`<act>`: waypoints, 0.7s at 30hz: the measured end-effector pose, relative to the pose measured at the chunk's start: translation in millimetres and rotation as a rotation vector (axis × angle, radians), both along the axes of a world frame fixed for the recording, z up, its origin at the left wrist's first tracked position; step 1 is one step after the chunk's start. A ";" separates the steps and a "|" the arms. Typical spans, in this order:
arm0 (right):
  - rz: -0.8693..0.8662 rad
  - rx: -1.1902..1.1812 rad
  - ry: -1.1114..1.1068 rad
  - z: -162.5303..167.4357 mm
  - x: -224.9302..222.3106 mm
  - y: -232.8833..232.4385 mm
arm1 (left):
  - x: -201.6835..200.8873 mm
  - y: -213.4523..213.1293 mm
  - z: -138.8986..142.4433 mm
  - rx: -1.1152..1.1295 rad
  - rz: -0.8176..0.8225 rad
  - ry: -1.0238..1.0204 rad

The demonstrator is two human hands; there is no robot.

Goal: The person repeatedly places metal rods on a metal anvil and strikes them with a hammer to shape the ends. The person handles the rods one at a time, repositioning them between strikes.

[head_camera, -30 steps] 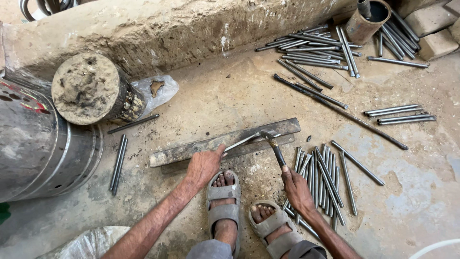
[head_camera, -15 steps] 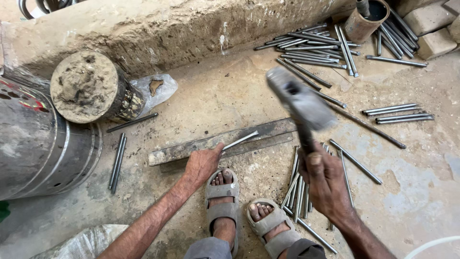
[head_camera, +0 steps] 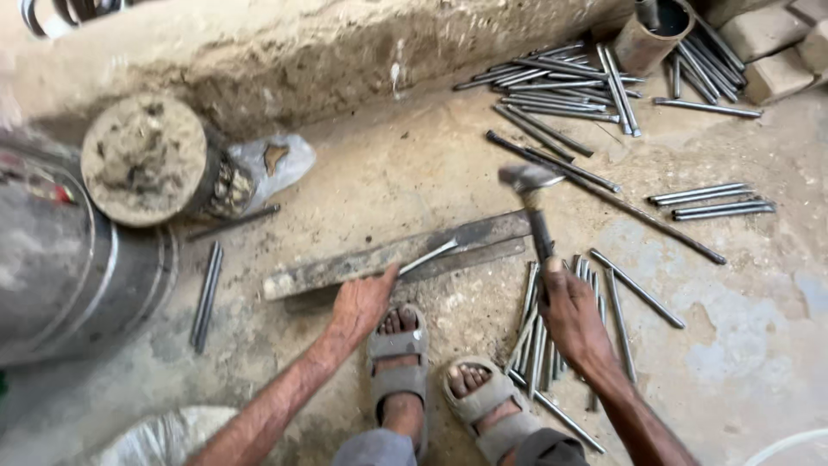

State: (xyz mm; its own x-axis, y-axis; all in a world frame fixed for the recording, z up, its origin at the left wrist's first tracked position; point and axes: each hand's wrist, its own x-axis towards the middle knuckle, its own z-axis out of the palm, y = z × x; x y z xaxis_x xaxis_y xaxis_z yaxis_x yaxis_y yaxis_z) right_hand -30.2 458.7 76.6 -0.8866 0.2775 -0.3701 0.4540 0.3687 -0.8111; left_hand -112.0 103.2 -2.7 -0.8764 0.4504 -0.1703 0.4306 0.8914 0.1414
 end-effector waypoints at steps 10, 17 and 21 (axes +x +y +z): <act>0.345 0.231 -0.059 -70.6 -2.6 -41.4 | -8.4 -2.1 3.8 -0.040 0.003 -0.060; 0.228 -0.002 -0.114 -48.6 9.3 -44.4 | 2.7 2.6 -2.4 -0.081 0.060 -0.268; 0.248 0.176 -0.182 -76.3 -0.2 -36.6 | -0.1 -1.2 -2.8 0.002 -0.007 -0.041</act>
